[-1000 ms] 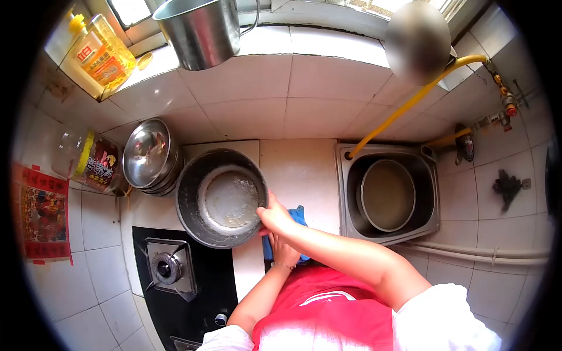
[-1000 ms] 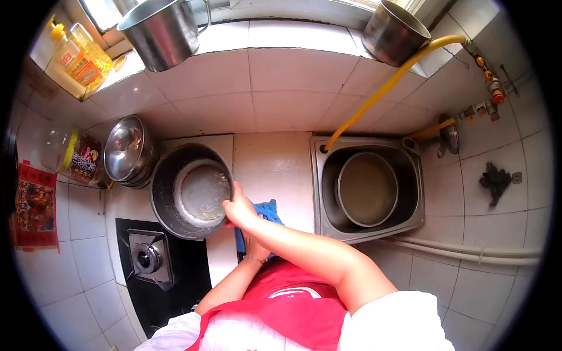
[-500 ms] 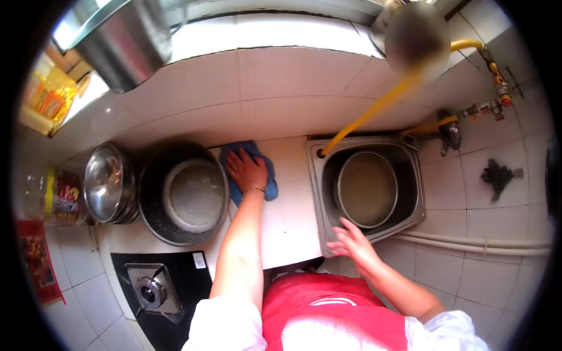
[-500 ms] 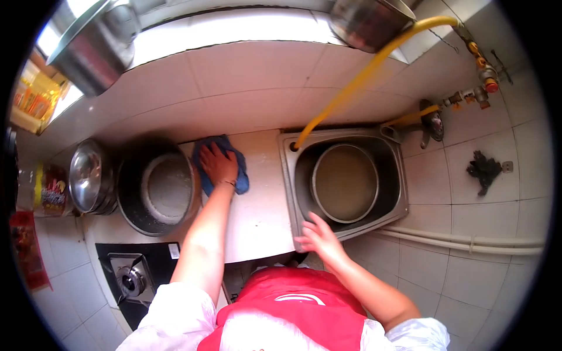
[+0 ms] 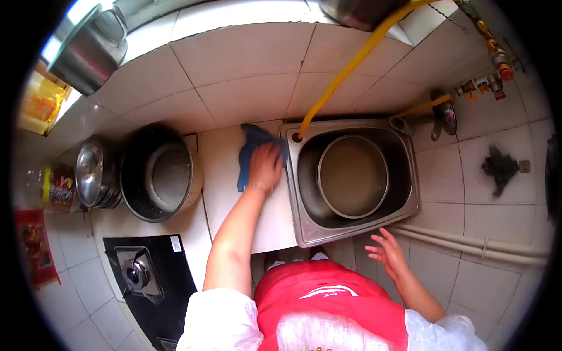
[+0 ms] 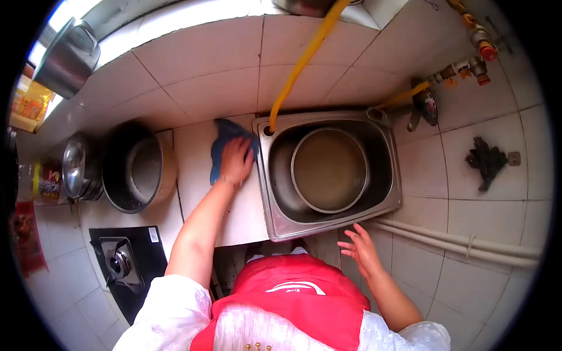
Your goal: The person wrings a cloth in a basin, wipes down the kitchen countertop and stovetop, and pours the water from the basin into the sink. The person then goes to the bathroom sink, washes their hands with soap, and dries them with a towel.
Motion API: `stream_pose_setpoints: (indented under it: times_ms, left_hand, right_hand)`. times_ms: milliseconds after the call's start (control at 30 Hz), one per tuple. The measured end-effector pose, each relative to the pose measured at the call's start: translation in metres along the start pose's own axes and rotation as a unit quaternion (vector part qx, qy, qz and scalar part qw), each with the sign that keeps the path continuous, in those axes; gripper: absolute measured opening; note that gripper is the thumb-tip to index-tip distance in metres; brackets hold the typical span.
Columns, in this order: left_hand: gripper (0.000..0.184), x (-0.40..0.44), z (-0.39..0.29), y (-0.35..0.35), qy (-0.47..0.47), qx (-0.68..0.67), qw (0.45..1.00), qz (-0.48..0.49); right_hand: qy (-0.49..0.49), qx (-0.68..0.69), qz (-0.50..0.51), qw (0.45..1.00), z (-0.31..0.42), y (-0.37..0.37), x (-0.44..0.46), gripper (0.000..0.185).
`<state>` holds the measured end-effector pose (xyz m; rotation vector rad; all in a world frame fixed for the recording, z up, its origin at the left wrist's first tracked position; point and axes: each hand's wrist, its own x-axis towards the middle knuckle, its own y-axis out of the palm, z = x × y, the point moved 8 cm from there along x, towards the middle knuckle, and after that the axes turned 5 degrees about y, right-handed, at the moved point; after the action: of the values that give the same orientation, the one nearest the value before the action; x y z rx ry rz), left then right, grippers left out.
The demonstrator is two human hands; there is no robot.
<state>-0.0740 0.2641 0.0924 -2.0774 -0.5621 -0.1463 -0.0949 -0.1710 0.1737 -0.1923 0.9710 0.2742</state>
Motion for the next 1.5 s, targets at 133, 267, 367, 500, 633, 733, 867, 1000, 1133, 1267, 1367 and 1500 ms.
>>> stream_pose_setpoints:
  times_ms: [133, 267, 367, 500, 633, 733, 867, 1000, 1133, 1267, 1367, 1500]
  left_hand:
    - [0.037, -0.105, -0.071, -0.014, 0.008, -0.02, 0.998, 0.065]
    - [0.037, -0.205, -0.111, -0.021, -0.037, -0.006, 0.99, 0.139]
    - [0.039, -0.252, -0.108, -0.048, -0.12, 0.042, 0.984, 0.124]
    - [0.04, -0.274, -0.122, -0.087, -0.205, 0.088, 0.974, 0.019]
    - [0.038, -0.259, -0.154, -0.066, -0.193, 0.065, 0.979, -0.022]
    - [0.036, -0.223, -0.162, -0.011, -0.162, 0.041, 0.986, -0.003]
    - [0.035, -0.151, -0.146, 0.034, -0.126, 0.068, 0.989, 0.025]
    - [0.034, -0.064, -0.1, 0.05, -0.108, 0.103, 0.989, 0.01]
    - [0.033, 0.025, -0.043, 0.058, -0.096, 0.126, 0.987, -0.025]
    - [0.033, 0.074, 0.002, 0.058, -0.083, 0.107, 0.99, -0.048]
    - [0.028, 0.091, -0.018, 0.043, -0.048, 0.077, 0.995, -0.034]
    - [0.035, 0.046, -0.032, 0.037, -0.086, 0.114, 0.988, -0.056]
  right_hand:
    - [-0.008, -0.019, 0.057, 0.998, 0.041, -0.011, 0.027, 0.057]
    - [-0.022, -0.031, 0.101, 0.994, 0.07, -0.039, 0.052, 0.055]
    - [-0.018, -0.038, 0.118, 0.992, 0.085, -0.056, 0.061, 0.055]
    - [-0.002, -0.037, 0.137, 0.99, 0.092, -0.07, 0.077, 0.051]
    - [0.011, -0.022, 0.162, 0.987, 0.082, -0.069, 0.094, 0.049]
    - [0.027, -0.025, 0.182, 0.983, 0.076, -0.062, 0.096, 0.049]
    - [0.044, -0.052, 0.151, 0.986, 0.08, -0.069, 0.091, 0.049]
    - [0.065, -0.039, 0.112, 0.991, 0.065, -0.095, 0.096, 0.048]
    - [0.071, -0.025, 0.082, 0.994, 0.046, -0.113, 0.094, 0.045]
    - [0.076, -0.01, 0.065, 0.995, 0.02, -0.142, 0.098, 0.043]
    - [0.071, 0.02, 0.04, 0.996, 0.007, -0.157, 0.085, 0.043]
    - [0.06, 0.022, 0.055, 0.996, 0.019, -0.144, 0.077, 0.043]
